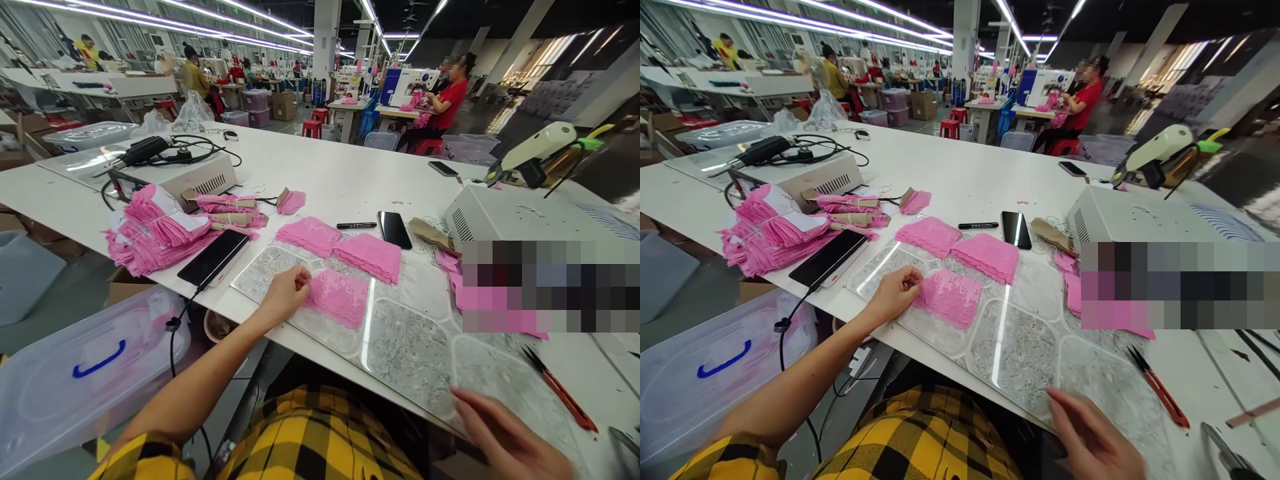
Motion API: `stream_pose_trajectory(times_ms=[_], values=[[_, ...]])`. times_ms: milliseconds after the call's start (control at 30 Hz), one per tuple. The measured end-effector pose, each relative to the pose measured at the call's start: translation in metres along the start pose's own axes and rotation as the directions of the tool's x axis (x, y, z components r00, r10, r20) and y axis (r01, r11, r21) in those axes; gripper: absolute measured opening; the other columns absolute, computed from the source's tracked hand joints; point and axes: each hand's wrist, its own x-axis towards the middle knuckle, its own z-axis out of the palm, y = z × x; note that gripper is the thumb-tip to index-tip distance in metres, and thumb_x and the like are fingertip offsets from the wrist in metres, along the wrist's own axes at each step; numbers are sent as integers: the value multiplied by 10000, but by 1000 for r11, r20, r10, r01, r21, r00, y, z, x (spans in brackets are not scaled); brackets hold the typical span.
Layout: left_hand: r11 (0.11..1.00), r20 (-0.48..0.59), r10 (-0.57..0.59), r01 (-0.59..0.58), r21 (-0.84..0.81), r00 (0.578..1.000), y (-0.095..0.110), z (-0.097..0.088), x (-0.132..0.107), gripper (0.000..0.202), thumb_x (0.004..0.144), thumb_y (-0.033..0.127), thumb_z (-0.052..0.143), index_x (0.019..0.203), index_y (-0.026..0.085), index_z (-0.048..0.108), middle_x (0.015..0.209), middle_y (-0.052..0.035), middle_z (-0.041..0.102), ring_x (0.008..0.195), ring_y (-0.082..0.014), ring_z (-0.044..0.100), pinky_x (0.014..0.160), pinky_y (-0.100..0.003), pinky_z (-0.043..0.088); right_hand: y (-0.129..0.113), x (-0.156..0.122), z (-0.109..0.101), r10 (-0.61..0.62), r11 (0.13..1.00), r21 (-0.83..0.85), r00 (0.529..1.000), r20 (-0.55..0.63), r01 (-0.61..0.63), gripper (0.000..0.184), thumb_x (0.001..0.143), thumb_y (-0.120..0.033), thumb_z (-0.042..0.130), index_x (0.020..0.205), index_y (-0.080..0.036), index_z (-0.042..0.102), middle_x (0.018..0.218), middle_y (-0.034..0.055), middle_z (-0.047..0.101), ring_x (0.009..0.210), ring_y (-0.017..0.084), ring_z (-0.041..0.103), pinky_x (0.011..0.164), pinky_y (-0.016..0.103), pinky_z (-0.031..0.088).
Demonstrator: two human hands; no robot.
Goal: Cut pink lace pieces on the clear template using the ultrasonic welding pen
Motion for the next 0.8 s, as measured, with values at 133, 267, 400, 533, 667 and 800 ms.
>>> stream_pose_trajectory(times_ms=[133,267,400,533,667,800], values=[[999,-6,17,-17,34,1000,-3,-2,-1,197,740,123,538,899,186,634,685,35,635,613,-131,567,587,-240,395,-16,49,61,-268,959,-52,953,142,278,150,891,-303,582,923,-225,705,798,20,692,599,120,619,556,228,519],[998,6,30,-31,62,1000,-7,-3,-2,228,745,117,542,936,190,644,673,38,633,609,-132,568,597,-241,403,-23,79,96,-407,861,-215,877,254,462,158,893,-242,550,949,-209,694,868,40,706,717,146,668,613,239,531],[997,26,35,-37,69,999,-10,-5,-1,261,753,109,542,977,188,652,684,33,634,610,-134,573,609,-243,414,-14,83,103,-485,768,-316,828,283,558,151,903,-198,526,880,-200,675,800,24,684,706,140,651,601,234,497],[997,51,43,-46,64,998,-13,-7,0,258,772,103,542,990,183,654,675,32,626,591,-131,571,594,-239,414,-12,84,104,-509,745,-328,812,285,581,153,902,-166,509,823,-189,638,732,13,640,655,134,607,571,236,457],[995,62,64,-69,76,996,-14,-9,1,257,792,100,540,1008,185,651,691,29,631,588,-127,567,610,-241,424,-18,83,104,-530,740,-304,798,287,600,146,910,-151,497,822,-187,609,717,5,614,631,113,577,576,219,446],[988,78,107,-114,104,991,-17,-12,-2,222,793,96,547,961,182,665,739,3,640,657,-145,583,654,-254,448,-19,79,103,-566,719,-268,764,310,642,139,911,-154,497,835,-194,606,748,14,628,667,121,597,600,220,458]])
